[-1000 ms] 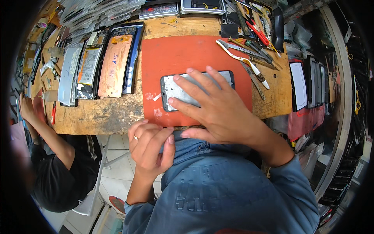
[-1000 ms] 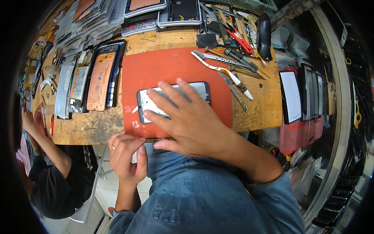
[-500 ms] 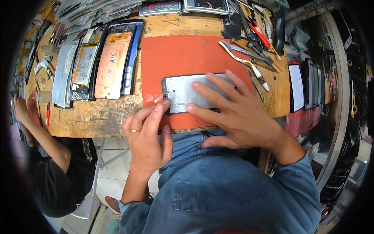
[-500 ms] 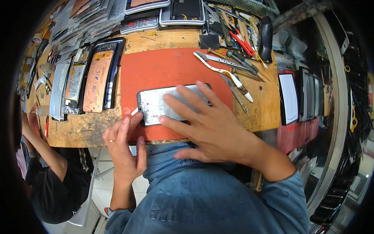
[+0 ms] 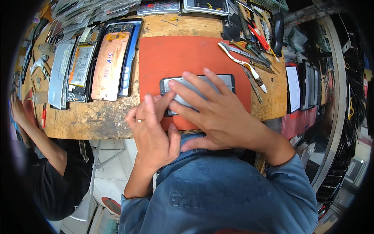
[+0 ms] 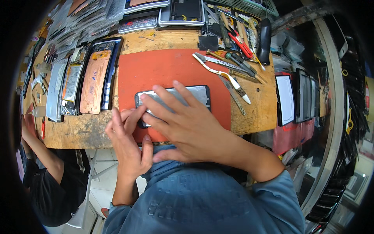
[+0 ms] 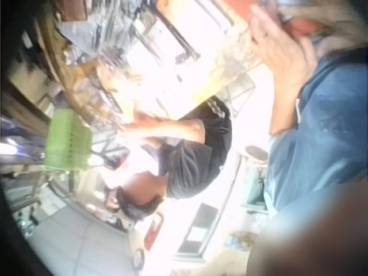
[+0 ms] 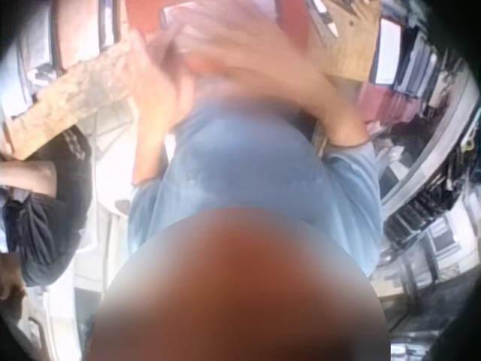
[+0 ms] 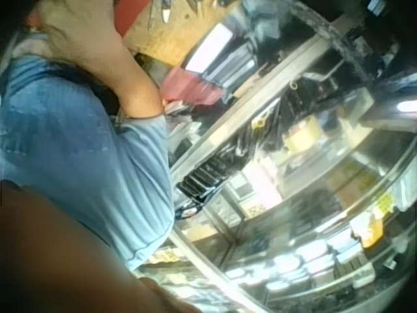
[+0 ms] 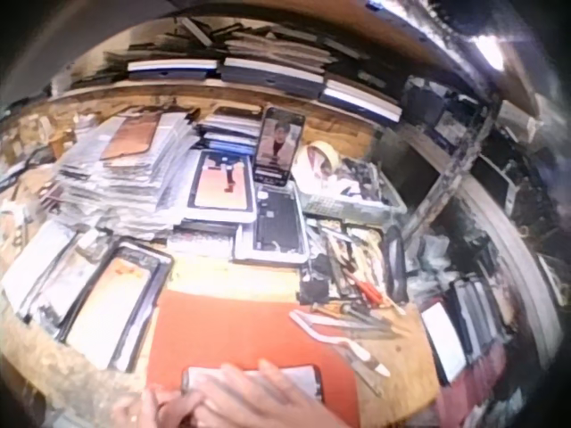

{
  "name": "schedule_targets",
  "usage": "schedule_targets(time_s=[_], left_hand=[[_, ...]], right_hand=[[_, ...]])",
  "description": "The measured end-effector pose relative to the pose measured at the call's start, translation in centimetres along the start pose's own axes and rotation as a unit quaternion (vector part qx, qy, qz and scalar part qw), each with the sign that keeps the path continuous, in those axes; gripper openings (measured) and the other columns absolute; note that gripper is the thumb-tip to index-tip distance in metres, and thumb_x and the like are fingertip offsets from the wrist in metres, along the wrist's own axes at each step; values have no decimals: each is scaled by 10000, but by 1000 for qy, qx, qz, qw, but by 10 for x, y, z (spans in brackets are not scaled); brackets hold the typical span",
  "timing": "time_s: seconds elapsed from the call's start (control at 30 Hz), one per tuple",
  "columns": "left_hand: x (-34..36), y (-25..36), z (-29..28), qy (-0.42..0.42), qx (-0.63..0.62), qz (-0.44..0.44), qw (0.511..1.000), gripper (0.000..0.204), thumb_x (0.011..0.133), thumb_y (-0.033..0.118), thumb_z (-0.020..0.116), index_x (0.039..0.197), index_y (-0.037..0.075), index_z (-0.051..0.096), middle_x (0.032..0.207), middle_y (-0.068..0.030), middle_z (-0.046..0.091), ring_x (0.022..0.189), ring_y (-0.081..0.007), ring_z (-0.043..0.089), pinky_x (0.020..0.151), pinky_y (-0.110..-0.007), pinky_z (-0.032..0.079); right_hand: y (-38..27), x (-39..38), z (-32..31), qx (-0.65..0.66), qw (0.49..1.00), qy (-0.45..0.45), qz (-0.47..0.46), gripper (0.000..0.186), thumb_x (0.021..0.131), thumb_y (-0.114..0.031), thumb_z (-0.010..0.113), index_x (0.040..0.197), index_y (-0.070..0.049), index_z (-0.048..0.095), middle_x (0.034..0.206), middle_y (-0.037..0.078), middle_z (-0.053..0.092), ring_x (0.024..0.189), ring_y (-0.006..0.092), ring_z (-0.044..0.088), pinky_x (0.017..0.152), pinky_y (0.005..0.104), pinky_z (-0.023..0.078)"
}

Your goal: The person cleans the back of a disassembled smartphone with a cloth, then uses a screwdriver to remove screws. They brush the surface with a toothbrush, apply adhesive tape, and use pliers to adjust internal components. The person continues to clean and reposition parts on the phone's back panel.

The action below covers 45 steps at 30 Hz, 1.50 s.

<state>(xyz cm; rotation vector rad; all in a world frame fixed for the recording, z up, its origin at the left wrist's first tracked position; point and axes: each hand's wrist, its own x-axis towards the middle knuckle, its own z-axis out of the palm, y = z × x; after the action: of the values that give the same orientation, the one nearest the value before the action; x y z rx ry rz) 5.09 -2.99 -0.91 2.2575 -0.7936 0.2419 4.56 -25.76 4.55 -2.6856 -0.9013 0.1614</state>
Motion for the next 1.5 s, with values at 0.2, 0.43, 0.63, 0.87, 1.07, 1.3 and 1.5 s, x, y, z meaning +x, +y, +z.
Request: schedule_targets(time_s=[0.2, 0.43, 0.63, 0.87, 1.07, 1.3, 1.5], left_hand=[[-8, -5, -2, 24, -4, -6, 1000, 1102, 826, 61, 692, 1731, -67, 76, 1548, -167, 674, 1311, -367, 606, 1132, -545, 296], [-10, -3, -4, 10, -6, -7, 1000, 1120, 839, 97, 713, 1739, -57, 63, 1534, -186, 672, 1312, -376, 602, 1127, -536, 292], [-9, -7, 8, 97, -178, -18, 979, 1080, 879, 30, 705, 1743, -43, 60, 1459, -235, 666, 1316, -343, 600, 1150, -527, 387], [-92, -33, -41, 271, -191, -195, 923, 135, 1119, 54, 597, 1172, -65, 633, 1020, -172, 655, 857, -242, 673, 904, -465, 608], [-83, -12, -23, 301, -49, -113, 946, 262, 1109, 37, 553, 1355, -52, 542, 1205, -203, 617, 1107, -281, 641, 1162, -506, 484], [-21, 47, 2, -165, 158, -119, 966, 730, 983, 507, 752, 1547, 60, 635, 1652, -266, 527, 1581, -545, 402, 1287, -712, 187], [27, 71, -22, -258, 159, -100, 948, 1032, 915, 702, 760, 1682, 67, 488, 1715, -349, 406, 1628, -640, 233, 1200, -890, 14]], right_hand=[[10, -25, -14, -14, 1000, -14, 8, 870, 943, -801, 626, 1556, -185, 634, 1732, 176, 443, 1600, 449, 388, 1311, 664, 249], [11, -24, -5, 3, 1000, 1, -4, 873, 948, -805, 614, 1567, -190, 625, 1749, 174, 419, 1613, 440, 367, 1318, 655, 244], [4, -4, 1, 19, 1000, 12, 1, 876, 949, -795, 631, 1580, -187, 607, 1751, 174, 417, 1604, 438, 375, 1316, 648, 251], [12, -85, -48, -139, 978, 91, 128, 606, 851, -552, 850, 1177, -48, 774, 1439, 166, 688, 1420, 420, 595, 1214, 656, 392], [22, -129, -25, -32, 946, 227, 227, 390, 893, -146, 833, 1240, 23, 776, 1298, 208, 776, 1237, 413, 728, 1151, 586, 475], [27, -63, 9, 60, 960, 200, 185, 858, 884, -275, 874, 1598, 54, 531, 1556, 245, 627, 1426, 430, 601, 1214, 553, 412], [40, -70, 24, 85, 954, 223, 182, 941, 854, -356, 904, 1612, 45, 515, 1542, 227, 627, 1430, 432, 583, 1192, 559, 416]])
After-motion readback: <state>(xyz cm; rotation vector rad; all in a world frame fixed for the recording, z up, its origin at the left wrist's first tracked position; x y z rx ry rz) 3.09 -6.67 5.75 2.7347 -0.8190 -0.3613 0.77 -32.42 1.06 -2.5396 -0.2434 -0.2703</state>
